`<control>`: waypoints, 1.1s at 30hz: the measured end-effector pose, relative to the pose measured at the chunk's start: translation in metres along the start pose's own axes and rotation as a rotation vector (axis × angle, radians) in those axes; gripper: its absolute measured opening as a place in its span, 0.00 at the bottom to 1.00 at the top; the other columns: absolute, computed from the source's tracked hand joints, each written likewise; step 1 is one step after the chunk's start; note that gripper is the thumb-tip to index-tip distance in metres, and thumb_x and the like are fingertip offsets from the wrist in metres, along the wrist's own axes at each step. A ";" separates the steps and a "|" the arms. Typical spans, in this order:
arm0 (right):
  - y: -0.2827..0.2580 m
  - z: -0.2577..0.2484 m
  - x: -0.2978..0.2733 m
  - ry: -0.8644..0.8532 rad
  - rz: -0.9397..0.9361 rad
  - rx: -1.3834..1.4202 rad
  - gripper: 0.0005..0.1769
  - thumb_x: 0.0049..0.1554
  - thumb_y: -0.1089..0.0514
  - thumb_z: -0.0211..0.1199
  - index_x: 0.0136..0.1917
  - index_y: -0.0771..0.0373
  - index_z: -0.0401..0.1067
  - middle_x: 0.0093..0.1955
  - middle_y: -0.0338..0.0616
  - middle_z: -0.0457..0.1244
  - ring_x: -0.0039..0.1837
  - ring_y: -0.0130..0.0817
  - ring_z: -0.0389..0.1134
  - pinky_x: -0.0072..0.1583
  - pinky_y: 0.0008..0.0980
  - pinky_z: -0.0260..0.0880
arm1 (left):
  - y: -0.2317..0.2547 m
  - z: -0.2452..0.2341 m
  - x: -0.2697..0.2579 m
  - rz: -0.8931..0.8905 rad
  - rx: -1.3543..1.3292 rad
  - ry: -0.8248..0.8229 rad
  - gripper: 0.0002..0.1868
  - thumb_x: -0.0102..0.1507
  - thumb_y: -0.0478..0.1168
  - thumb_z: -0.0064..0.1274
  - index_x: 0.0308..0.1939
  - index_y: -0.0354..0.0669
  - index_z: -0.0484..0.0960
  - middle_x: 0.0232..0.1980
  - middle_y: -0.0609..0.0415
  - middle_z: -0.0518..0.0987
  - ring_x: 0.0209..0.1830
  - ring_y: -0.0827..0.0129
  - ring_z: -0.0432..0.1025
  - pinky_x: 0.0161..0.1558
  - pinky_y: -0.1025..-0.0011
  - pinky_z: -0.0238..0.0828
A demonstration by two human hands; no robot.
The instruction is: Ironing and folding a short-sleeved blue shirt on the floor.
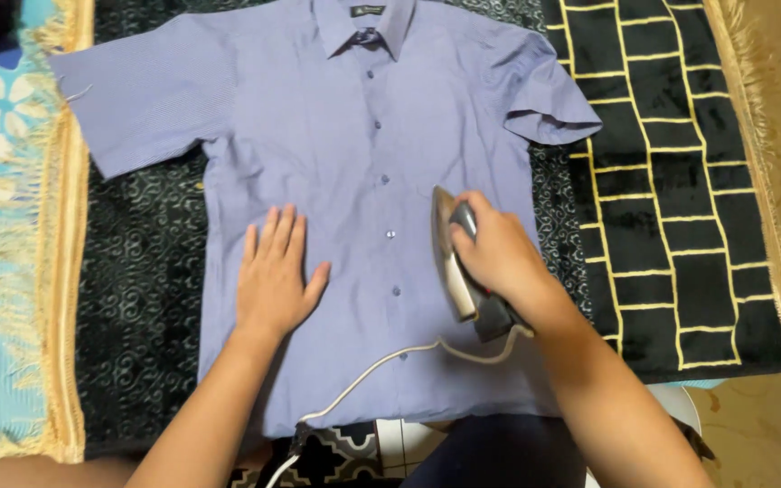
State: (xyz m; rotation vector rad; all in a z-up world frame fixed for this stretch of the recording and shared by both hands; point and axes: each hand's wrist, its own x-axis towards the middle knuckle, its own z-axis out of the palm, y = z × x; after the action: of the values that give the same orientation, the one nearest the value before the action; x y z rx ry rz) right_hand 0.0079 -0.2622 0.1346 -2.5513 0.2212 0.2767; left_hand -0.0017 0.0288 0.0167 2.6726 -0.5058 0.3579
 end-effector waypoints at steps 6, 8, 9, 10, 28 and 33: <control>-0.050 0.035 0.007 0.010 -0.236 0.037 0.19 0.57 0.54 0.61 0.61 0.56 0.68 0.45 0.63 0.69 0.50 0.66 0.69 0.50 0.55 0.69 | -0.021 0.001 -0.004 0.014 -0.327 0.023 0.25 0.60 0.44 0.58 0.58 0.37 0.80 0.70 0.45 0.74 0.76 0.52 0.62 0.76 0.51 0.51; -0.065 0.050 0.026 0.002 -0.289 0.035 0.19 0.57 0.54 0.61 0.61 0.57 0.68 0.45 0.63 0.69 0.50 0.65 0.69 0.51 0.54 0.70 | -0.024 -0.010 -0.011 0.031 -0.319 0.016 0.26 0.59 0.44 0.59 0.59 0.37 0.80 0.70 0.45 0.74 0.76 0.52 0.62 0.75 0.51 0.52; -0.074 0.060 0.034 -0.002 -0.331 0.038 0.19 0.57 0.53 0.61 0.61 0.57 0.69 0.46 0.62 0.69 0.51 0.65 0.70 0.51 0.53 0.70 | -0.026 -0.016 -0.017 0.057 -0.314 0.000 0.26 0.59 0.45 0.59 0.59 0.37 0.80 0.70 0.45 0.74 0.75 0.52 0.62 0.74 0.52 0.52; -0.077 0.067 0.046 -0.016 -0.344 0.040 0.19 0.57 0.53 0.61 0.61 0.57 0.69 0.46 0.62 0.69 0.51 0.65 0.70 0.51 0.53 0.70 | -0.027 -0.018 -0.022 0.040 -0.306 0.002 0.26 0.59 0.45 0.59 0.59 0.37 0.80 0.70 0.45 0.74 0.75 0.52 0.62 0.74 0.52 0.52; -0.107 0.130 0.072 -0.033 -0.437 0.023 0.19 0.58 0.54 0.62 0.62 0.60 0.68 0.49 0.63 0.69 0.52 0.62 0.71 0.54 0.51 0.71 | -0.036 -0.065 -0.062 -0.398 -0.267 0.279 0.35 0.57 0.40 0.58 0.65 0.25 0.69 0.65 0.25 0.72 0.63 0.39 0.66 0.58 0.51 0.68; -0.122 0.128 0.066 -0.081 -0.336 -0.030 0.19 0.58 0.52 0.61 0.62 0.58 0.69 0.47 0.63 0.69 0.53 0.64 0.71 0.55 0.54 0.71 | -0.046 -0.031 -0.068 -0.712 -0.344 0.018 0.18 0.66 0.47 0.53 0.53 0.39 0.77 0.29 0.36 0.81 0.30 0.37 0.77 0.35 0.46 0.74</control>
State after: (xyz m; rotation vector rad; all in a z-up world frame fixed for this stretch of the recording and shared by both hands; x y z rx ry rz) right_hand 0.0789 -0.0978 0.0760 -2.5473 -0.2422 0.2532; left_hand -0.0500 0.1007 0.0075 2.3135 0.3680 0.0705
